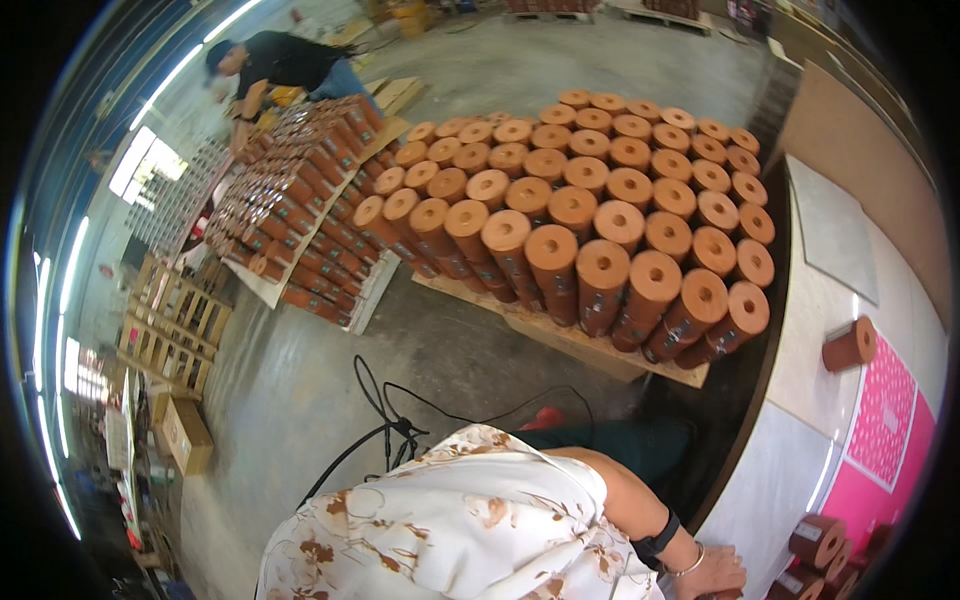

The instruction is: Applying glue to the ends of cylindrical wooden furniture components and wiping them with a cloth.

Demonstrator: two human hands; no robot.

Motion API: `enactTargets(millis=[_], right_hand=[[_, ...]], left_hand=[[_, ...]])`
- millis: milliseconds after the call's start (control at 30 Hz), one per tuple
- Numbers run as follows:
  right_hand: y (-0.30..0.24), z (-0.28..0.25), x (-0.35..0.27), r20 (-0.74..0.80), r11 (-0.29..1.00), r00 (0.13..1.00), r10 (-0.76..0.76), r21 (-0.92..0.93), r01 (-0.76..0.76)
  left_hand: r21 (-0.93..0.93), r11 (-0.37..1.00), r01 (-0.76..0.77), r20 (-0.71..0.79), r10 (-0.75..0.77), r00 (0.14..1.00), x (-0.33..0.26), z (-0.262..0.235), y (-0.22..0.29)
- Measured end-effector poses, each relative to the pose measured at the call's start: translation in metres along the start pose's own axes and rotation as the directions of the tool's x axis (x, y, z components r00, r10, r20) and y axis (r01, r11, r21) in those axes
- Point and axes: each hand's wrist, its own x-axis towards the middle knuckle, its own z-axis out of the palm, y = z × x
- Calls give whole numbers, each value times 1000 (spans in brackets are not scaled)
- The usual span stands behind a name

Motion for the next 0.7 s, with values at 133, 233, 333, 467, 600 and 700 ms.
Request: enactTargets(millis=[133, 233, 333, 467, 600, 700], right_hand=[[-29, 39, 6, 131, 919, 967, 216, 307, -247], [-28, 27, 43, 151, 934, 937, 316, 124, -335], [-29, 20, 17, -12, 980, 986, 169, -100, -169], [-73, 5, 24, 96, 991, 987, 130, 21, -132], [-31, 6, 42, -2, 975, 978, 208, -84, -207], [-32, 3, 22, -5, 941, 954, 301, -162, -298]], left_hand=[[-198, 980, -15, -69, 1, 998, -6, -12, -3], [-116, 989, 95, 79, -87, 993, -8, -50, 8], [-129, 990, 64, 81, -54, 995, -9, -73, 5], [-77, 997, 5, 37, -3, 999, -4, -63, 8], [-128, 990, 57, 198, -30, 980, 8, -60, 26], [-117, 987, 112, 212, -85, 973, 6, -65, 29]])
